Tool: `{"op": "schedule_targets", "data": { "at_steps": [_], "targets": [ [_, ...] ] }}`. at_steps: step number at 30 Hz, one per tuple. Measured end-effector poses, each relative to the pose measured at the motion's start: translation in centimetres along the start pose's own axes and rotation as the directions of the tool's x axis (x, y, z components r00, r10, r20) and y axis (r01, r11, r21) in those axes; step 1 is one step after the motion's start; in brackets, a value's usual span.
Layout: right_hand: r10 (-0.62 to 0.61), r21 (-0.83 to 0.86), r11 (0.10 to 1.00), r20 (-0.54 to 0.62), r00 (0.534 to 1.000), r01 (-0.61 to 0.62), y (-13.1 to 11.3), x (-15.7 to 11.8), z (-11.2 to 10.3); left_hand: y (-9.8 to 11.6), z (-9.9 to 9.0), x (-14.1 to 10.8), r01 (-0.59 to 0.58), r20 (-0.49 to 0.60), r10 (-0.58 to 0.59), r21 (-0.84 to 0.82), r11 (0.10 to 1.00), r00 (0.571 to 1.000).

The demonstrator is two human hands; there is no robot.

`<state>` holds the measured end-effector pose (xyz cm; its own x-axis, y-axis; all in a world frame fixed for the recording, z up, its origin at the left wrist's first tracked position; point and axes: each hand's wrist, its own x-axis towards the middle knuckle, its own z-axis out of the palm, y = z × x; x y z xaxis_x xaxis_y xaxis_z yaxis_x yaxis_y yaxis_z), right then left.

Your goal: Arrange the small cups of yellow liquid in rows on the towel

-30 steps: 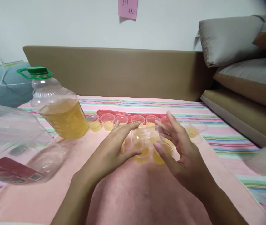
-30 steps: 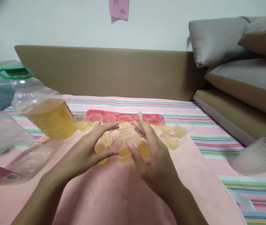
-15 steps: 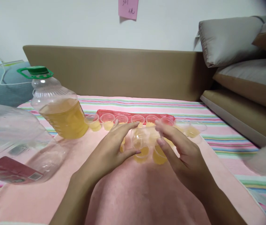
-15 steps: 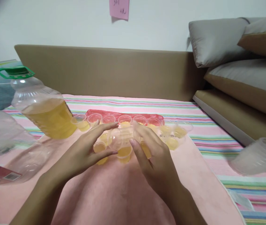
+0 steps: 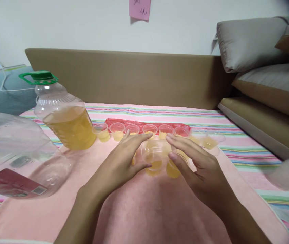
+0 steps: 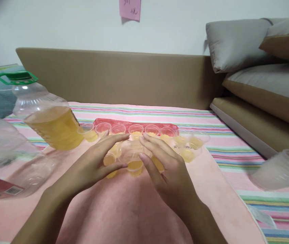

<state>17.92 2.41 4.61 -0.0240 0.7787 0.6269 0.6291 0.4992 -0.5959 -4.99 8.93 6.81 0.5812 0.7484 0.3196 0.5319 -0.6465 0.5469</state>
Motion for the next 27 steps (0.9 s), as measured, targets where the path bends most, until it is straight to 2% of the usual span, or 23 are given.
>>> {"op": "schedule_targets", "data": {
  "at_steps": [4,8,11,16,27],
  "targets": [
    [0.064,0.04,0.997,-0.045,0.997,-0.062,-0.12,-0.11,-0.03,0.05,0.06,-0.01,0.003,-0.002,-0.003,-0.002,1.0,1.0],
    [-0.003,-0.01,1.0,-0.061,0.998,0.002,-0.27,-0.19,0.08,0.21,0.11,0.05,-0.018,-0.013,0.018,-0.019,1.0,1.0],
    [0.049,0.027,0.999,-0.1,0.994,-0.047,-0.39,-0.15,0.16,0.3,0.11,0.13,-0.027,-0.029,0.026,-0.033,0.999,0.999],
    [-0.065,-0.056,0.997,-0.079,0.995,0.061,-0.47,0.01,0.07,0.34,0.12,0.15,-0.014,-0.024,0.013,-0.026,1.0,1.0],
    [-0.065,-0.032,0.997,-0.053,0.996,0.063,-0.12,-0.01,0.11,0.07,0.1,0.08,-0.021,-0.021,0.02,-0.016,1.0,1.0]
  ]
}}
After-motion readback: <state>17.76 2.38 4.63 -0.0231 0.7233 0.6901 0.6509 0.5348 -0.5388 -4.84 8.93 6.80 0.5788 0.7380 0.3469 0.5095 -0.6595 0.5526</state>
